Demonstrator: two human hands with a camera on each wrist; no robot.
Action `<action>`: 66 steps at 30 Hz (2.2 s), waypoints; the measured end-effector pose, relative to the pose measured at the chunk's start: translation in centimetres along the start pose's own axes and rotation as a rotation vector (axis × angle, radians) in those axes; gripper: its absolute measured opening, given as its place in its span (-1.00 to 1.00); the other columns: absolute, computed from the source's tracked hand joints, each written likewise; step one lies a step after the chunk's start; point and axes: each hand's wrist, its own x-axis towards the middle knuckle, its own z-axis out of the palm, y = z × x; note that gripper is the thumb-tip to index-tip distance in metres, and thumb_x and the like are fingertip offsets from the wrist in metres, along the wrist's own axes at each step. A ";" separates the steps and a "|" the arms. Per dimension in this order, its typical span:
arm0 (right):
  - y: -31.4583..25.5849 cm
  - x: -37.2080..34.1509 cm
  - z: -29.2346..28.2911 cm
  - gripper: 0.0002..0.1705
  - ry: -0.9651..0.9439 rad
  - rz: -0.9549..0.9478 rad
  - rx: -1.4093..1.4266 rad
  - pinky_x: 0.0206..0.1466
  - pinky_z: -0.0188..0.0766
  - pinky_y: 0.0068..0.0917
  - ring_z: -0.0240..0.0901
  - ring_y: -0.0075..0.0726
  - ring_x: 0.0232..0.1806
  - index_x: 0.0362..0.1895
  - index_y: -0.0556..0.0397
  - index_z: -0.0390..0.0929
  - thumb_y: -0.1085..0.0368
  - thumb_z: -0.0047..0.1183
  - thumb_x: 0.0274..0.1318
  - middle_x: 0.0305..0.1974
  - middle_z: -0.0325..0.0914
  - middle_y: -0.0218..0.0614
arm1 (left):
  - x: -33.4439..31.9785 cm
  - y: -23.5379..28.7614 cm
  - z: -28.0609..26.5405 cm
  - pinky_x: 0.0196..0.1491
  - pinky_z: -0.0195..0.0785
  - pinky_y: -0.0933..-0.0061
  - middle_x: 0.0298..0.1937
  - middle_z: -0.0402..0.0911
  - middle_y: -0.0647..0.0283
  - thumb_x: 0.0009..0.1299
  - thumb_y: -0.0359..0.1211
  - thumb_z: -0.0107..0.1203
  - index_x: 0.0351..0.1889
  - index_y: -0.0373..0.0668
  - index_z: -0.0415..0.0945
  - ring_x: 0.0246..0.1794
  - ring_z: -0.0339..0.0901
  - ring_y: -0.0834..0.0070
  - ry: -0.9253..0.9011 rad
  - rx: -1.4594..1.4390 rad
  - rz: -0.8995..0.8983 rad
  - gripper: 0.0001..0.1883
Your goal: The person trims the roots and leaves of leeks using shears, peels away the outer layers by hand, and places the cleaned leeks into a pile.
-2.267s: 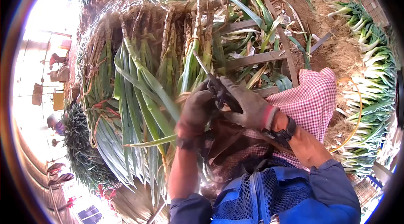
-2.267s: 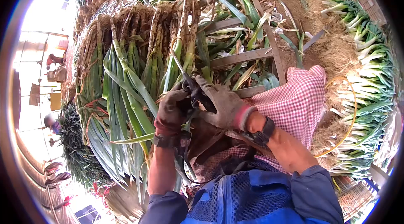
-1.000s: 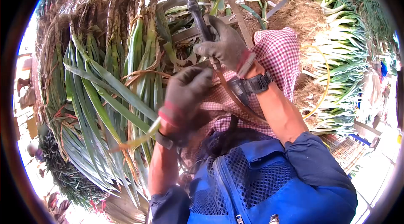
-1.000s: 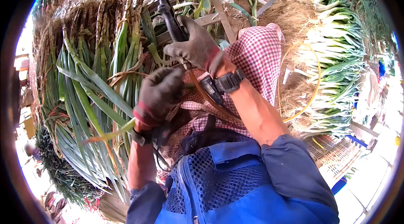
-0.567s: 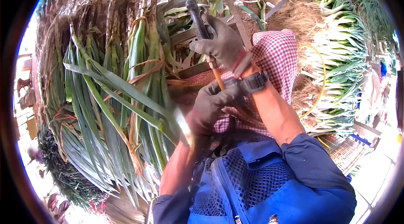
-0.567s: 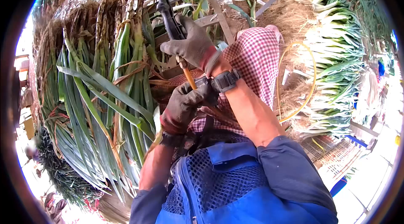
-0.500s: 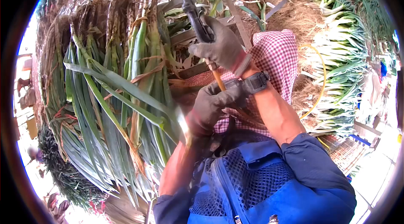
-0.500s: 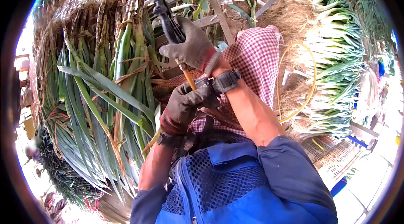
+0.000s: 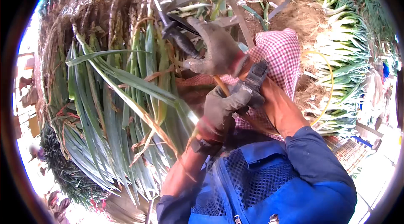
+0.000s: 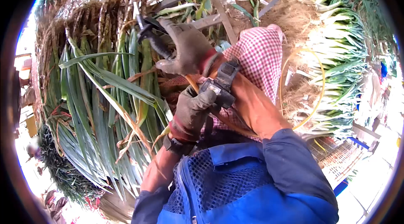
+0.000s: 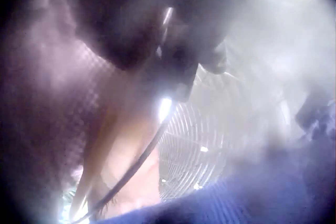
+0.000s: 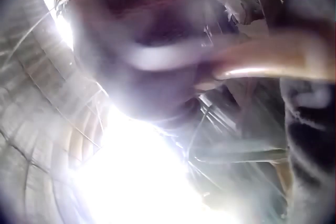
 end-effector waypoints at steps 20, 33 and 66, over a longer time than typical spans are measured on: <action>-0.7 -3.3 -1.0 0.26 -0.327 0.318 0.380 0.48 0.29 -0.25 0.37 -0.09 0.41 0.57 0.24 0.16 -0.02 0.56 -0.15 0.29 0.49 -0.05 | 0.7 -2.6 -4.3 -0.15 0.53 0.43 -0.29 0.78 0.31 0.34 -0.53 0.36 -0.11 -0.27 0.74 -0.28 0.64 0.59 -0.100 0.569 0.054 -0.83; -0.9 -5.6 1.1 -0.07 -0.396 0.460 -0.098 0.27 0.47 0.00 0.54 0.35 0.13 0.51 0.22 0.22 0.24 0.26 0.04 0.07 0.54 0.29 | 3.3 13.6 -11.4 -0.11 0.61 0.29 -0.18 0.78 0.10 0.38 -0.31 0.29 -0.13 -0.14 0.76 -0.21 0.75 0.21 0.568 1.434 0.482 -0.82; 5.7 9.9 6.1 -0.18 -0.550 0.605 -0.195 0.14 0.53 0.07 0.63 0.33 0.05 0.47 0.21 0.27 0.31 0.11 0.05 -0.07 0.67 0.23 | 9.1 7.8 -17.8 -0.19 0.59 0.09 -0.08 0.74 0.12 0.43 -0.35 0.06 -0.02 -0.15 0.66 -0.22 0.71 0.13 0.727 2.243 0.390 -0.76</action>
